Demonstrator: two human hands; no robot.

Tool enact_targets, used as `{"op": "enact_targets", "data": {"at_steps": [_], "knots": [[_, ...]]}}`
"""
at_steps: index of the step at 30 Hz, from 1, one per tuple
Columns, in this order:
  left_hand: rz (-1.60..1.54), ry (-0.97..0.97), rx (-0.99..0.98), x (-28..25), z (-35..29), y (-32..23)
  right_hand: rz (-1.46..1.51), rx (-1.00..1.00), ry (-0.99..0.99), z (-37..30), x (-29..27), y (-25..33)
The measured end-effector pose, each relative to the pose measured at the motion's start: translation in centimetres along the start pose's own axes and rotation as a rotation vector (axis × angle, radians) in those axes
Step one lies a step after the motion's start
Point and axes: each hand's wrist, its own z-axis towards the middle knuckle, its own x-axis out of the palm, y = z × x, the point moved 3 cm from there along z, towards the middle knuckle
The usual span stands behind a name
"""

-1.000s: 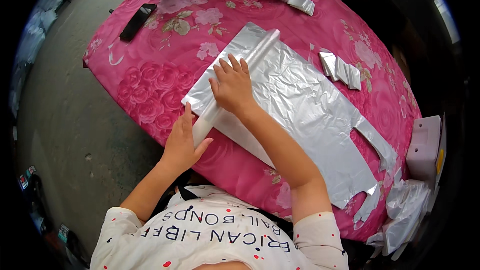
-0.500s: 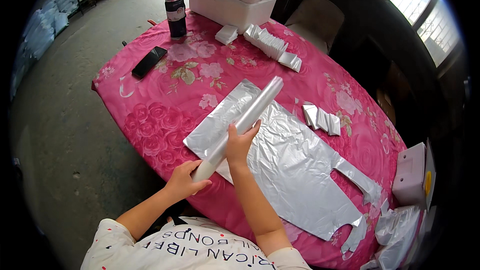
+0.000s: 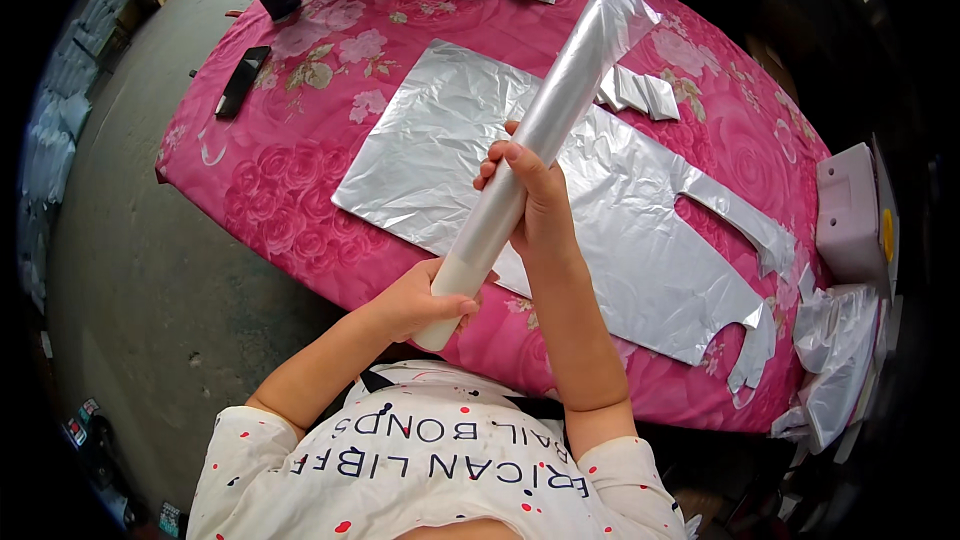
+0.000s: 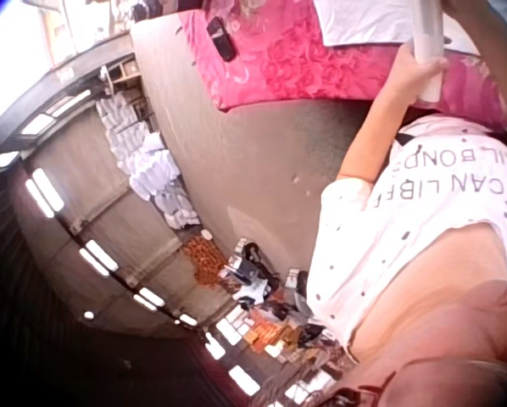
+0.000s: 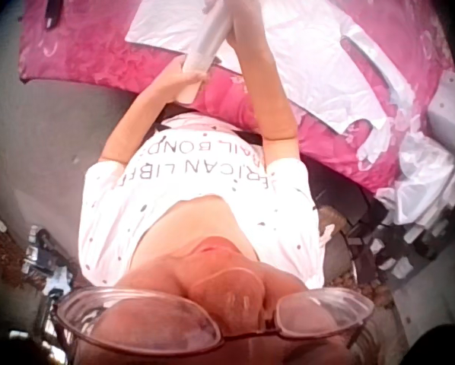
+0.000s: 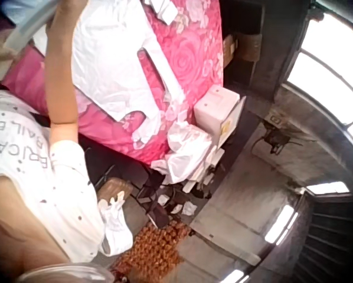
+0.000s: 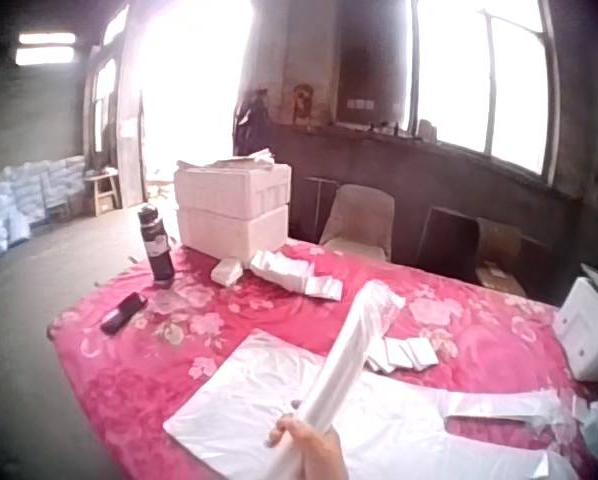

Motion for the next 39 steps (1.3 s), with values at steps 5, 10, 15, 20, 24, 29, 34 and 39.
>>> {"op": "enact_targets", "data": {"at_steps": [5, 10, 15, 20, 24, 29, 34, 39], "knots": [[-0.207, 0.219, -0.12, 0.4, 0.3, 1.7, 0.064, 0.044, -0.101, -2.5, -1.7, -1.4], [-0.017, -0.295, -0.067, -0.5, 2.1, 1.8, -0.063, 0.083, -0.219, -4.5, -3.8, -5.4], [0.608, -0.383, -0.05, -1.3, 0.4, 1.6, -0.016, 0.039, -0.282, -3.2, -6.4, -5.2], [0.861, -0.46, -0.065, -2.2, -2.8, 1.5, -0.332, -0.187, -0.604, 0.0, -12.3, 0.5], [0.881, -0.516, -0.181, -3.2, -4.5, 1.9, -0.71, 0.143, -0.41, 0.2, -13.0, 2.9], [0.716, -0.411, -0.304, -4.1, -4.7, 2.2, -0.732, 0.164, -0.195, 0.5, -13.4, 2.8], [0.363, -0.251, -0.468, -5.1, -5.2, 3.3, -0.863, 0.116, -0.342, 0.7, -14.8, 3.7], [0.155, -0.144, -0.493, -6.5, -5.9, 5.2, -0.947, 0.222, -0.227, 1.5, -14.4, 4.2]]}}
